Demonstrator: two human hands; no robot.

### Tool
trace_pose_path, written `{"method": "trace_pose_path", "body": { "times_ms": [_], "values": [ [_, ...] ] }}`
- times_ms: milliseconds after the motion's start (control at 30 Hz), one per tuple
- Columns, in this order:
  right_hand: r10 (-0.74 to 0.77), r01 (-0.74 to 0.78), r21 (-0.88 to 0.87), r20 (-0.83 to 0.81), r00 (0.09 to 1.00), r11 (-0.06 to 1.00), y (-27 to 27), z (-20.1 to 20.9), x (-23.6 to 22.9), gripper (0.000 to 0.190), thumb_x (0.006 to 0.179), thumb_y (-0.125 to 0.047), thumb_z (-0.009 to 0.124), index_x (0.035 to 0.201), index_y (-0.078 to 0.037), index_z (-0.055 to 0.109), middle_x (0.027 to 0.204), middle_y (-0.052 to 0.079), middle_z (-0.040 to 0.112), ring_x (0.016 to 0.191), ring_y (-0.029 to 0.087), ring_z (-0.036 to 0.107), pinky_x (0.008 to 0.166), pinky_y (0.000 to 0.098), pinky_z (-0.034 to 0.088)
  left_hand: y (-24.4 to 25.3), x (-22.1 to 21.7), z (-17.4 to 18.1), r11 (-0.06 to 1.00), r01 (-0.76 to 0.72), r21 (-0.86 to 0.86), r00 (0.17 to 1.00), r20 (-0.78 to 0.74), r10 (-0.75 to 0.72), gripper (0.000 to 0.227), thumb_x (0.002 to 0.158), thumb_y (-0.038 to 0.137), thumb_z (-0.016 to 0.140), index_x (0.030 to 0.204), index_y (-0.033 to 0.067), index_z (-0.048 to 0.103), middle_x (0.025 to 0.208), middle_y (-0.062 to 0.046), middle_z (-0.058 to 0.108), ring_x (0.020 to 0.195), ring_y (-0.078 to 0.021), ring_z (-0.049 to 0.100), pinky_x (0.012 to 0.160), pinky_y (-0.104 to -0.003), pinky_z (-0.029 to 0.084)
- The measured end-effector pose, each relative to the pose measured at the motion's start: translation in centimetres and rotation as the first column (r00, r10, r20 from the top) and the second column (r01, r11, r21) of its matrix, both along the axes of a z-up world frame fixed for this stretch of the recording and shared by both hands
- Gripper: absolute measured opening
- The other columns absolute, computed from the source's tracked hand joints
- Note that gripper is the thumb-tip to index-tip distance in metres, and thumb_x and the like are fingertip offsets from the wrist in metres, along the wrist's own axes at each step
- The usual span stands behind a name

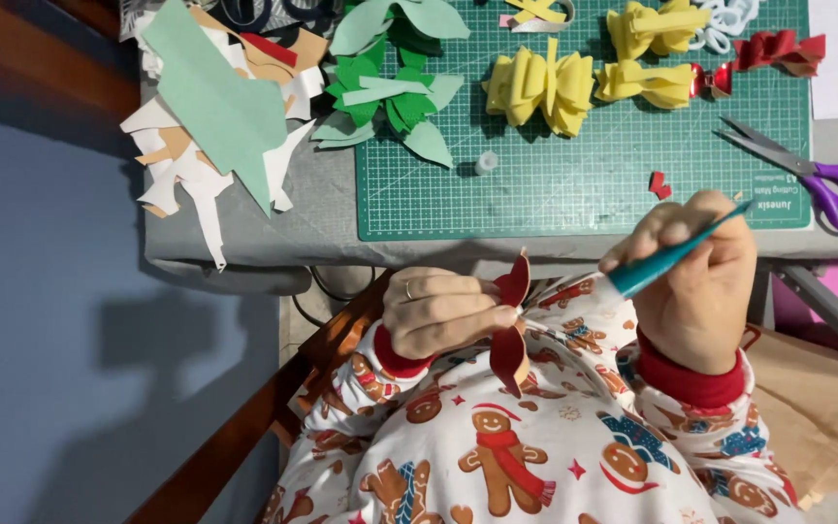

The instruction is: Assembling and gluing leather pieces to create decorative bows on a cutting mat.

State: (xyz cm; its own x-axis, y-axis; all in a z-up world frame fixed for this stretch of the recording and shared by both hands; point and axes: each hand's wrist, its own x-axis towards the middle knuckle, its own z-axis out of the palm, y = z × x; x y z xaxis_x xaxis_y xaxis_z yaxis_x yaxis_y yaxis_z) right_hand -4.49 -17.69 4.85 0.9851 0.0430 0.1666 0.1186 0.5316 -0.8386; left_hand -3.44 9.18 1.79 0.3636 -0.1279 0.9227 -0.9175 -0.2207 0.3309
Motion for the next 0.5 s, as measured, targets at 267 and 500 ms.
{"method": "trace_pose_path", "body": {
  "times_ms": [267, 500],
  "values": [
    [0.129, -0.129, 0.062, 0.005, 0.992, 0.990, 0.1, 0.7, 0.0, 0.030, 0.109, -0.032, 0.072, 0.103, -0.006, 0.058, 0.093, 0.007, 0.067, 0.087, 0.021, 0.071, 0.085, 0.0382, 0.062, -0.8, 0.0, 0.9, 0.999, 0.037, 0.039, 0.999, 0.028, -0.038, 0.033, 0.085, 0.017, 0.091, 0.114, 0.0133, 0.076, 0.102, 0.007, 0.066, 0.094, -0.0117, 0.068, 0.075, -0.026, 0.060],
    [0.177, -0.177, 0.046, 0.006, 0.984, 0.983, 0.7, 1.2, -0.1, 0.033, 0.107, -0.032, 0.074, 0.095, -0.005, 0.059, 0.088, 0.008, 0.067, 0.082, 0.020, 0.070, 0.080, 0.0352, 0.061, -1.4, 0.3, 0.9, 0.995, 0.096, 0.020, 0.994, 0.058, -0.097, 0.035, 0.085, 0.023, 0.092, 0.114, 0.0123, 0.075, 0.102, 0.005, 0.067, 0.092, -0.0113, 0.068, 0.074, -0.025, 0.061]
  ]
}}
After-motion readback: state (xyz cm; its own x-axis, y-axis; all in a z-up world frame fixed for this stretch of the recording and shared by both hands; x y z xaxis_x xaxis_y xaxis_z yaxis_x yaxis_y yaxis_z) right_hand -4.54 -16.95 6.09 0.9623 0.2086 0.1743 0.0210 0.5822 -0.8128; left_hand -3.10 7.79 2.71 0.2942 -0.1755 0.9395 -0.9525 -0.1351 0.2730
